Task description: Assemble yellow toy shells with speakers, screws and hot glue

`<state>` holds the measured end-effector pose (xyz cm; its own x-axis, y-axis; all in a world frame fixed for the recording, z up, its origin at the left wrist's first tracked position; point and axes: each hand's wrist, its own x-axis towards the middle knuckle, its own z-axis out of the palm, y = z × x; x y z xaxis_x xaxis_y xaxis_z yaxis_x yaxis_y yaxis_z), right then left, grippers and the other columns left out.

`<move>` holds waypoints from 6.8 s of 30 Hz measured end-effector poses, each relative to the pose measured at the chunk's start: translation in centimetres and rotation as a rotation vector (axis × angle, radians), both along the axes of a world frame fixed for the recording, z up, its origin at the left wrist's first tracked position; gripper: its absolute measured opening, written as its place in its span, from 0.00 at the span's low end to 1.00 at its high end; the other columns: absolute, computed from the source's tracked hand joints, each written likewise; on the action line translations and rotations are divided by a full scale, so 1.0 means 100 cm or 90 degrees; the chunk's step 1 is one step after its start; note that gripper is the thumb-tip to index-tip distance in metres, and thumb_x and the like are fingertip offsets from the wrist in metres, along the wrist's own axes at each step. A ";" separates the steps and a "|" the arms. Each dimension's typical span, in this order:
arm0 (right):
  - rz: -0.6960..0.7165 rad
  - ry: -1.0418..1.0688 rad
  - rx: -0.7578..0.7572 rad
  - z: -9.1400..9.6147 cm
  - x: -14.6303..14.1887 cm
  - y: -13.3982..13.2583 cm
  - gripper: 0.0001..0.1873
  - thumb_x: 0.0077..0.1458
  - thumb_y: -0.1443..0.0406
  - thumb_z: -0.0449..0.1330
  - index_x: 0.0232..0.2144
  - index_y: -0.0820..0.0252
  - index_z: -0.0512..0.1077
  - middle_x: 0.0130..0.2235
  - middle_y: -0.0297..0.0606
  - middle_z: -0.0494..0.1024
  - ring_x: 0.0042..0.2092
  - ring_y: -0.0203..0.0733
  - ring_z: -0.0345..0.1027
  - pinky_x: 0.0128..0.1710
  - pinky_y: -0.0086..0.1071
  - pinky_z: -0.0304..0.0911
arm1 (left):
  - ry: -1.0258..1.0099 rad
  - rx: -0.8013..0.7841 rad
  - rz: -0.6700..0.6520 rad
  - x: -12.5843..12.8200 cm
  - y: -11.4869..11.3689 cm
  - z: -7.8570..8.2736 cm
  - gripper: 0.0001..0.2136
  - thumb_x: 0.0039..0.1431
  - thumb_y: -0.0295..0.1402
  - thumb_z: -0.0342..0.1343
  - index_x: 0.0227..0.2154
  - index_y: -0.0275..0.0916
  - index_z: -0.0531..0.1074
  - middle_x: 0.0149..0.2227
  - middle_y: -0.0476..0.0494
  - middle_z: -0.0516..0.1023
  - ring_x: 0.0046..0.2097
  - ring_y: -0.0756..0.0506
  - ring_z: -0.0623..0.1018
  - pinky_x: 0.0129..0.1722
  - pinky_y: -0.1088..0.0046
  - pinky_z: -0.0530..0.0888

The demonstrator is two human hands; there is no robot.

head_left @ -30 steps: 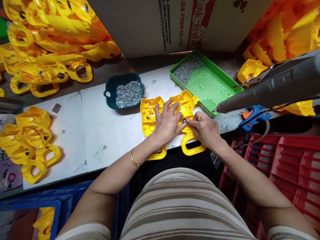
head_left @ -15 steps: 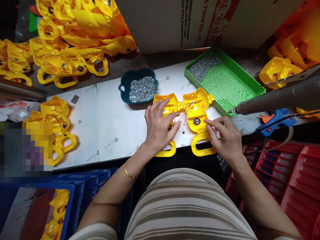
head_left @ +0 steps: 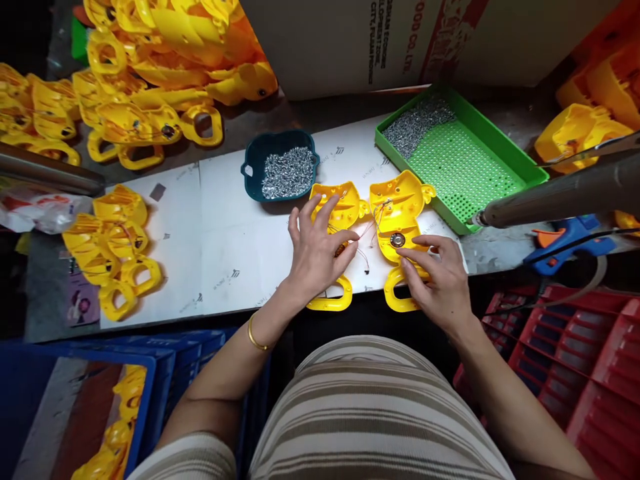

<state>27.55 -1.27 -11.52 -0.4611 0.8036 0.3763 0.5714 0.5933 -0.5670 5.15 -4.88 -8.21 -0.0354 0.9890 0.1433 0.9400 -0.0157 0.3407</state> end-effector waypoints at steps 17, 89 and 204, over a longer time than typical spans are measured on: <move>-0.014 0.407 -0.569 0.029 -0.022 -0.010 0.15 0.55 0.55 0.61 0.38 0.59 0.77 0.32 0.38 0.82 0.26 0.35 0.75 0.23 0.27 0.71 | -0.961 -0.251 0.121 0.033 0.019 0.015 0.12 0.47 0.37 0.69 0.29 0.34 0.78 0.24 0.51 0.75 0.23 0.57 0.72 0.26 0.81 0.71; 0.130 -0.085 0.161 0.011 -0.021 0.005 0.17 0.57 0.69 0.57 0.49 0.51 0.72 0.44 0.42 0.75 0.46 0.47 0.66 0.44 0.40 0.59 | -0.023 0.102 0.109 -0.009 -0.058 -0.022 0.12 0.58 0.39 0.61 0.42 0.40 0.77 0.48 0.37 0.75 0.48 0.39 0.71 0.47 0.62 0.71; 0.091 -0.465 -0.061 0.036 -0.044 0.002 0.15 0.61 0.58 0.54 0.47 0.53 0.75 0.36 0.38 0.78 0.26 0.38 0.67 0.21 0.33 0.39 | -0.372 -0.044 0.158 -0.015 -0.047 -0.030 0.24 0.52 0.27 0.59 0.54 0.41 0.65 0.52 0.43 0.76 0.51 0.43 0.76 0.51 0.64 0.73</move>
